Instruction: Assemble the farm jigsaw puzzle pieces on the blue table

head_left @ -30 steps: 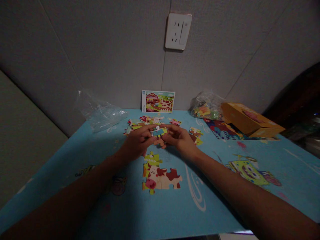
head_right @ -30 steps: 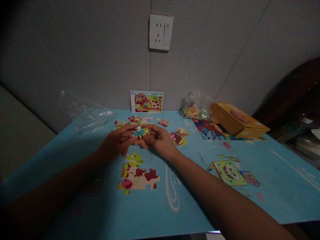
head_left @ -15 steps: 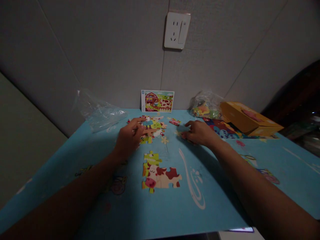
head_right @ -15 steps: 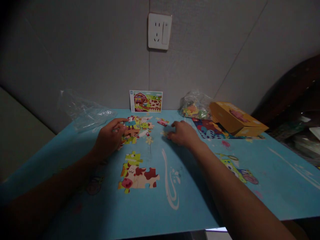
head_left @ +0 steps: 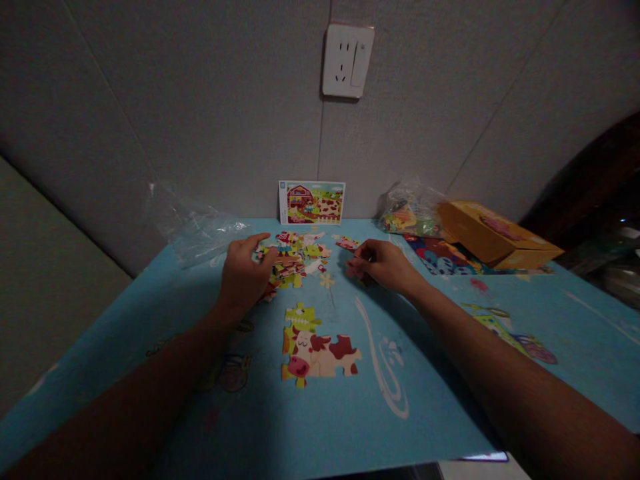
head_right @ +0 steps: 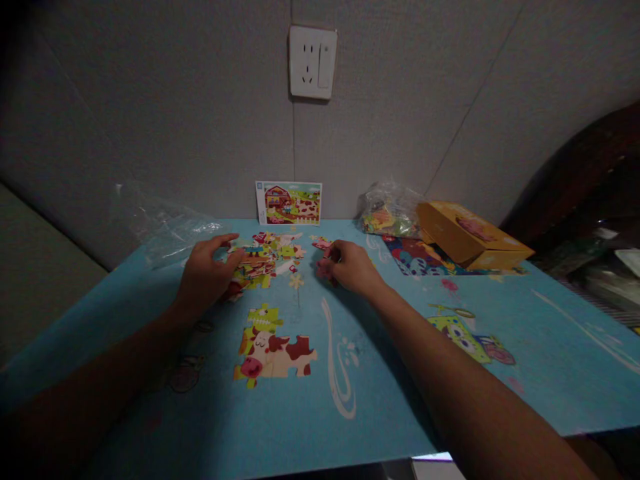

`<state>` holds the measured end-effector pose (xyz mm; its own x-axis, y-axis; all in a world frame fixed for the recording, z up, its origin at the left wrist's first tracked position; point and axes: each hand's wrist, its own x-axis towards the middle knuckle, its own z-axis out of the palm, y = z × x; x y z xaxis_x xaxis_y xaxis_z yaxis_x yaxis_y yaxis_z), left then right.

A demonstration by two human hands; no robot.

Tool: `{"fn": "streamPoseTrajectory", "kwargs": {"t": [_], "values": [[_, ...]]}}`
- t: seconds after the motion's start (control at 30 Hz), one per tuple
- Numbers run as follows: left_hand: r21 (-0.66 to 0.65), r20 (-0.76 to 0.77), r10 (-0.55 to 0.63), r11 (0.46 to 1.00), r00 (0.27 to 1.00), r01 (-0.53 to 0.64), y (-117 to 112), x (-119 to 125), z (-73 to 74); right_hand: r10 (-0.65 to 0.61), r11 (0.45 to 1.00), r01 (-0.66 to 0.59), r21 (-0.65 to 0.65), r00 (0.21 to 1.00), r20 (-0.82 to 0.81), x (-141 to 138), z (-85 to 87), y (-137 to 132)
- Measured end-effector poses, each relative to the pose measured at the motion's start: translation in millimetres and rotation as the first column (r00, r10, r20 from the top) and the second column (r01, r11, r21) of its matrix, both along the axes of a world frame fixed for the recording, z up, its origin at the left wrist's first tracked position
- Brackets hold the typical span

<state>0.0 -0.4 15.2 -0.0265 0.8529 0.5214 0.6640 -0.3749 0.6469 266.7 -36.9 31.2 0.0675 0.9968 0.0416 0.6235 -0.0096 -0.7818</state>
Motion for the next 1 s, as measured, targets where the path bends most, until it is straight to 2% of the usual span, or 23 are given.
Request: {"fn": "streamPoseTrajectory", "kwargs": {"t": [0.07,0.13,0.2,0.23,0.3,0.33,0.4,0.47,0.57,0.63,0.73,0.87,1.0], "values": [[0.015,0.051,-0.053,0.999,0.997,0.052,-4.7,2.3,2.5,0.046,0.999,-0.041,0.022,0.945,-0.324,-10.8,-0.2,-2.3],[-0.057,0.114,-0.248,0.965,0.962,0.255,-11.1,5.6,3.2,0.092,0.996,-0.072,0.057,0.835,-0.542,-25.4,-2.8,-6.7],[-0.141,0.133,-0.477,0.859,0.869,0.493,-17.7,9.4,1.0,0.136,0.991,-0.114,0.077,0.726,-0.674,-42.2,-7.9,-12.5],[-0.171,0.124,-0.557,0.803,0.821,0.571,-20.4,11.1,-1.0,0.141,0.988,-0.138,0.063,0.676,-0.723,-50.4,-11.0,-15.4],[-0.211,0.096,-0.634,0.741,0.768,0.638,-24.1,13.6,-4.8,0.13,0.986,-0.165,0.036,0.607,-0.784,-63.6,-17.2,-20.1],[-0.22,0.096,-0.643,0.731,0.76,0.646,-25.1,14.2,-6.0,0.135,0.984,-0.172,0.037,0.601,-0.788,-68.0,-19.8,-21.5],[-0.221,0.141,-0.635,0.727,0.759,0.649,-25.5,14.4,-5.6,0.168,0.982,-0.171,0.073,0.641,-0.749,-71.4,-22.9,-22.3],[-0.204,0.234,-0.601,0.738,0.765,0.643,-24.9,13.7,-2.1,0.202,0.978,-0.177,0.108,0.697,-0.688,-69.6,-23.5,-21.4],[-0.184,0.339,-0.534,0.77,0.775,0.611,-23.5,12.3,4.0,0.213,0.974,-0.212,0.083,0.716,-0.665,-65.0,-21.9,-20.0],[-0.166,0.339,-0.518,0.788,0.785,0.593,-22.5,11.5,5.9,0.219,0.975,-0.186,0.119,0.747,-0.628,-64.3,-20.7,-20.3],[-0.152,0.301,-0.515,0.805,0.802,0.574,-21.2,10.8,5.6,0.256,0.959,-0.138,0.248,0.8,-0.543,-66.5,-19.2,-22.4],[-0.147,0.255,-0.533,0.803,0.807,0.577,-19.6,11.5,2.0,0.313,0.948,-0.214,0.236,0.755,-0.575,-69.5,-17.5,-25.1],[-0.129,0.235,-0.582,0.775,0.778,0.619,-17.8,12.7,-2.8,0.287,0.958,-0.214,0.192,0.75,-0.595,-70.0,-15.9,-25.1]]}}
